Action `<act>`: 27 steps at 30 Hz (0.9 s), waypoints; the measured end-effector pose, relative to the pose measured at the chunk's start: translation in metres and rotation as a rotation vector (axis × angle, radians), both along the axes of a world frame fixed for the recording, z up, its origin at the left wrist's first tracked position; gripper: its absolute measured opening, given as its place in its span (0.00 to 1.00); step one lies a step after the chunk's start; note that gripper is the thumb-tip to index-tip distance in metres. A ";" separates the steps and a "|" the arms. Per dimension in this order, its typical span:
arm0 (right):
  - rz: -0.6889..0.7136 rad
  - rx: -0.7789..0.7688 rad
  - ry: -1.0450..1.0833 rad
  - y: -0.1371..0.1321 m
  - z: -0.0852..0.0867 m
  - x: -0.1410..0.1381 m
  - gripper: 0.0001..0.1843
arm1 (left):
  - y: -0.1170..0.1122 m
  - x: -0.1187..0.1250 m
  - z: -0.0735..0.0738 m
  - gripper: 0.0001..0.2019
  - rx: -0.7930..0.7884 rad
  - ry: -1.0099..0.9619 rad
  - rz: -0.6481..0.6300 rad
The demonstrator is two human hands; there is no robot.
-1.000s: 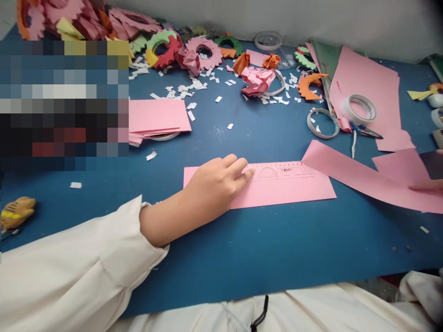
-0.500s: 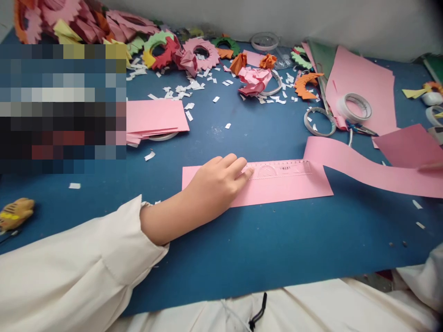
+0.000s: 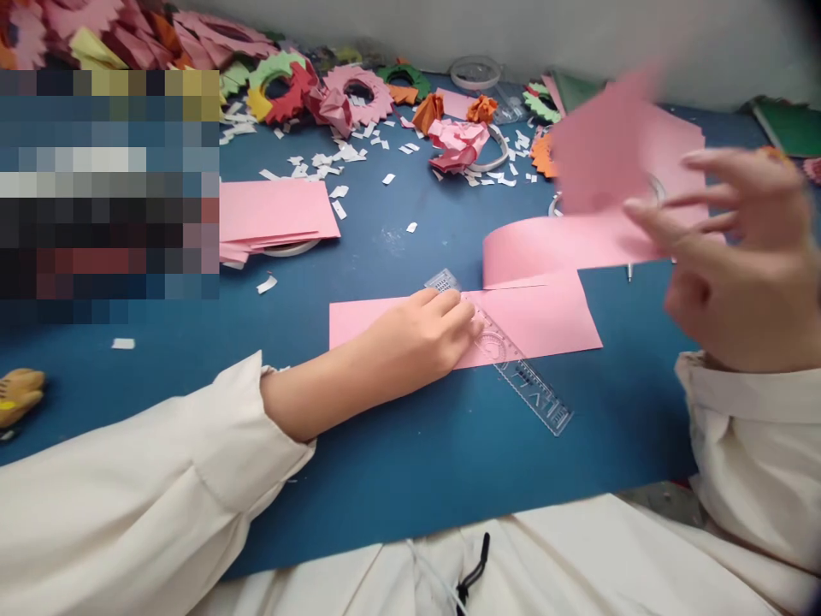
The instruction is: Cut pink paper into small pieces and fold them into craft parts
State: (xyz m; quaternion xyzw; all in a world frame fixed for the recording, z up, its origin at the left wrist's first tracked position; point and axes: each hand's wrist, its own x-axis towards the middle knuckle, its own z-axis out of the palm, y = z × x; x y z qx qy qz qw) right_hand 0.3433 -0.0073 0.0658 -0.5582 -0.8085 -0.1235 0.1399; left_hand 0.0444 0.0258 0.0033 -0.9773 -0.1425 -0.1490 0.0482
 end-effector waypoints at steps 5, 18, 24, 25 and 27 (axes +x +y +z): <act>-0.267 -0.091 0.000 -0.010 -0.007 -0.016 0.28 | -0.006 -0.002 -0.002 0.14 -0.135 -0.125 0.038; -0.525 -1.050 0.658 0.013 -0.016 -0.012 0.34 | 0.004 -0.015 0.000 0.14 -0.267 -0.159 -0.091; -0.489 -1.060 0.779 0.011 -0.015 -0.013 0.30 | 0.012 -0.027 0.015 0.12 -0.363 -0.054 -0.023; -0.489 -1.080 0.770 0.011 -0.015 -0.014 0.29 | 0.014 -0.027 0.016 0.12 -0.359 -0.022 -0.018; -0.490 -1.126 0.772 0.012 -0.017 -0.021 0.26 | 0.017 -0.028 0.019 0.12 -0.320 0.004 -0.010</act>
